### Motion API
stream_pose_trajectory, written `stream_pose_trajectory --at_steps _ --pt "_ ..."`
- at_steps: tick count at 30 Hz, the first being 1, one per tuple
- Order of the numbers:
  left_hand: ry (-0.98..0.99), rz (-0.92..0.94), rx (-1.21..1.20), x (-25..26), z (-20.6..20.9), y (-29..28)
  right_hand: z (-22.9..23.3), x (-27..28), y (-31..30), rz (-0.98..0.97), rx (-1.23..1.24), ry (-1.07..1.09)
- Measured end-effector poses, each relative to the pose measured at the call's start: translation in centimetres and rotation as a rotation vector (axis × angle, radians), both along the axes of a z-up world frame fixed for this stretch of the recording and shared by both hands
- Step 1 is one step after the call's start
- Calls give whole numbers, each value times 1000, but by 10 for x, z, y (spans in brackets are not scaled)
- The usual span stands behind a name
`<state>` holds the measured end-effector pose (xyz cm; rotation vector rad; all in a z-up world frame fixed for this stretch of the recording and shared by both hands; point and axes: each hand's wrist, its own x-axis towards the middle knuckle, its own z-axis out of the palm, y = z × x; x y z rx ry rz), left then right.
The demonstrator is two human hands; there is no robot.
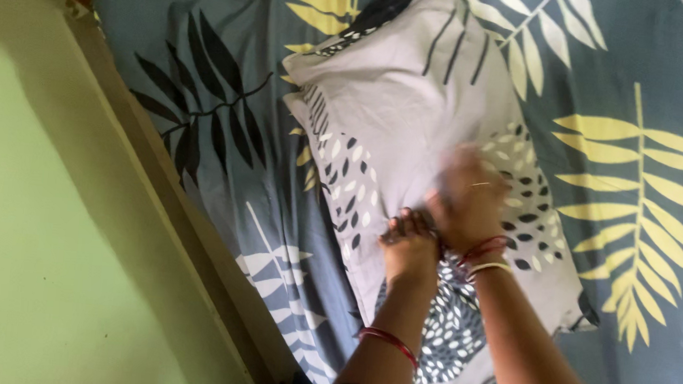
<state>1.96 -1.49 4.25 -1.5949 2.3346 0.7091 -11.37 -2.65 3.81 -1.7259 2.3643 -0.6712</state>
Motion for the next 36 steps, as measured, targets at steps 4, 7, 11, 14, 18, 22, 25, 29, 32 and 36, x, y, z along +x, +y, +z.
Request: stream_pose_trajectory --at_steps 4,7,11,14,18,22,25,29,32,36 --pt "-83 -54 200 29 63 -1 3 11 44 -254 225 39" --pt "-74 10 184 37 84 9 -1 6 83 -750 168 -68" --pt "-20 156 82 43 91 44 -1 32 119 -601 81 -71" --pt "58 378 147 44 98 68 5 62 127 -286 19 -51" --pt "47 469 161 44 111 83 17 54 147 -646 114 -222" --pt "35 665 257 54 112 78 26 39 155 -652 57 -190" --pt "127 766 208 62 102 86 31 54 143 -190 -127 -126" --pt "139 862 219 64 88 88 25 69 142 -30 -1 -64" --pt "31 904 367 64 82 85 17 52 157 -549 128 -216" --pt "20 951 370 69 76 89 10 34 171 -836 139 -226"
